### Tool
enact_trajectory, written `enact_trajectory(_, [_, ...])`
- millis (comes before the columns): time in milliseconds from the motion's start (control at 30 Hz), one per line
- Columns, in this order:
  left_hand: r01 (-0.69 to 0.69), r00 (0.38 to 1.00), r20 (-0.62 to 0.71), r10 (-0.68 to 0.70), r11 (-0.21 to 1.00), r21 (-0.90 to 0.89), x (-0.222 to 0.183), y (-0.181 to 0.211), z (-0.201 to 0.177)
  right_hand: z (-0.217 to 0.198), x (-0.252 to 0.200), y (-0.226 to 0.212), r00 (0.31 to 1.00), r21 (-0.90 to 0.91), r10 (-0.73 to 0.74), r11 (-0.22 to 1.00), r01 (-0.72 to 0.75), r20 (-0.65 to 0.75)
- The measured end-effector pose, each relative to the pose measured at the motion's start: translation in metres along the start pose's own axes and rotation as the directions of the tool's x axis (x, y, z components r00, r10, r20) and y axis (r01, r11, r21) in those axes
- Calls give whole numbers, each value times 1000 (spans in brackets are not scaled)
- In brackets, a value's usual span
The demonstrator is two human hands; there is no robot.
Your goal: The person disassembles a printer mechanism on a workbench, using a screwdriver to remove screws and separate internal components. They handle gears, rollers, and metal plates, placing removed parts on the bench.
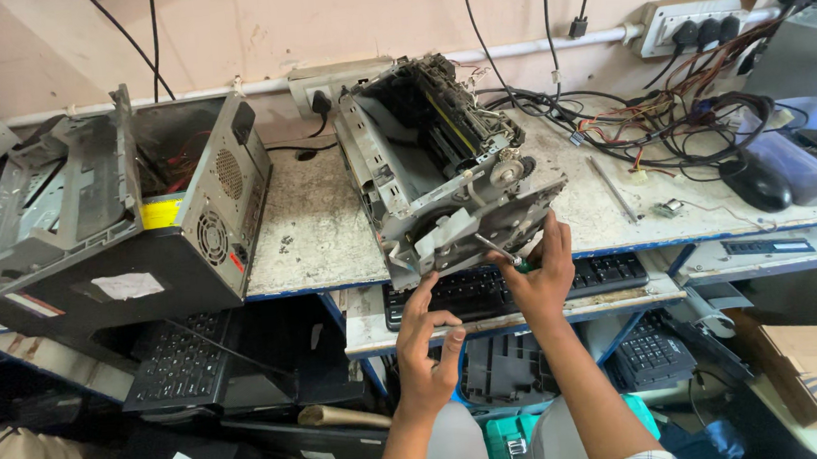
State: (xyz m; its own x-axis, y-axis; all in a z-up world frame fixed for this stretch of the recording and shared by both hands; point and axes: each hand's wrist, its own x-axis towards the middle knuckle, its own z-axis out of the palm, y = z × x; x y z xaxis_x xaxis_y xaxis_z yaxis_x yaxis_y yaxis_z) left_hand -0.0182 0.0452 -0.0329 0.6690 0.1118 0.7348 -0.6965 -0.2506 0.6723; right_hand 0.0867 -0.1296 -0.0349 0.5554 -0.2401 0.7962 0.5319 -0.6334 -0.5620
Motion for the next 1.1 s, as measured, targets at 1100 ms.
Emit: enact_trajectory(1100, [22, 993, 109, -37, 991, 133, -58, -23, 19, -22, -39, 39, 993, 34, -116, 993, 116, 5])
